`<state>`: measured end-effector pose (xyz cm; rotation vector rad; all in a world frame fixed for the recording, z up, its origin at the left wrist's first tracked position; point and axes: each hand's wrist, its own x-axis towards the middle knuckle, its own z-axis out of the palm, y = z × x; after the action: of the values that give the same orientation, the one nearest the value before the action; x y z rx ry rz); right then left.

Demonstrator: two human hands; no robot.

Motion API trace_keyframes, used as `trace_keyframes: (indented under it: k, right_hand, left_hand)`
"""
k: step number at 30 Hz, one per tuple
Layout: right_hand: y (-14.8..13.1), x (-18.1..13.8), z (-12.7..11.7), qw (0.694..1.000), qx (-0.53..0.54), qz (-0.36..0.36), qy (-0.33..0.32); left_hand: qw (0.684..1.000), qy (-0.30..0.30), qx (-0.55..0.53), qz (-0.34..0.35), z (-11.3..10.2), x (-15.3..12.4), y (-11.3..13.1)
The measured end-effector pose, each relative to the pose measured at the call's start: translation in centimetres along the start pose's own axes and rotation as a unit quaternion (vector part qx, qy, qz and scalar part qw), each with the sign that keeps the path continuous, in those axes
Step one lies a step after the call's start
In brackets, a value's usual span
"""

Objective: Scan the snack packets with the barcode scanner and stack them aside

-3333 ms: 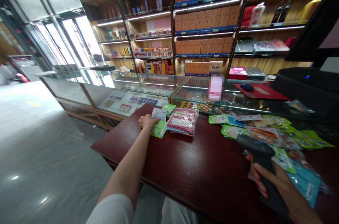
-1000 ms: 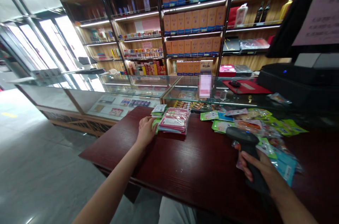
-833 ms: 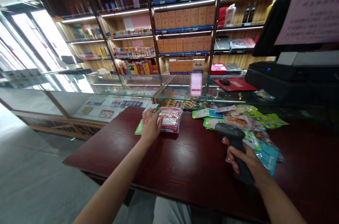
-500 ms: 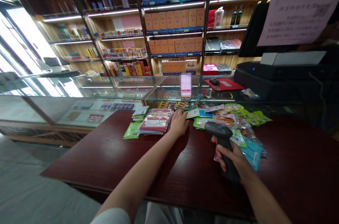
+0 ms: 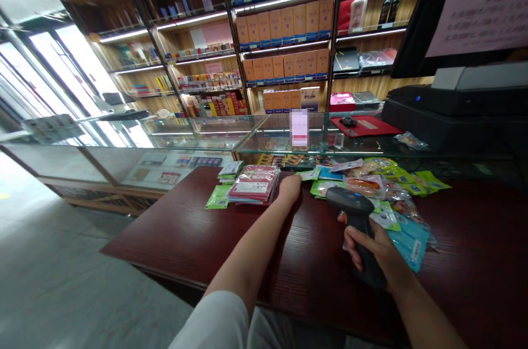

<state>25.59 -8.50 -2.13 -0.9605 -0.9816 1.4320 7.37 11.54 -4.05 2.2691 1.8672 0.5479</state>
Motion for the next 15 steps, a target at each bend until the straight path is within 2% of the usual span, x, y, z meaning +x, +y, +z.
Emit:
trace_keyframes:
  k: [3,6,8,11,13,15]
  right_hand:
    - [0.1,-0.1,0.1,1.0,-0.003,-0.008,-0.002]
    - [0.0,-0.3,0.3,1.0,0.005,-0.009,-0.012]
    - [0.0,-0.4,0.3,1.0,0.007,-0.007,-0.019]
    - [0.1,-0.4,0.4,1.0,-0.008,-0.006,-0.025]
    - [0.3,-0.2,0.4,0.999,-0.025,0.002,-0.025]
    - [0.5,-0.1,0.4,0.999,-0.046,0.015,-0.02]
  left_hand:
    - [0.999,0.034,-0.029,0.003,-0.9,-1.7,-0.8]
    - [0.985,0.096,-0.144,-0.019,-1.1,-3.8,-1.3]
    - [0.958,0.118,-0.258,-0.041,-0.6,-5.1,-1.5]
    - [0.89,0.108,-0.438,-0.07,0.7,-6.8,-1.4]
    - [0.852,0.103,-0.504,-0.091,1.4,-7.3,-1.3]
    - [0.838,0.114,-0.522,-0.112,1.9,-7.5,-1.4]
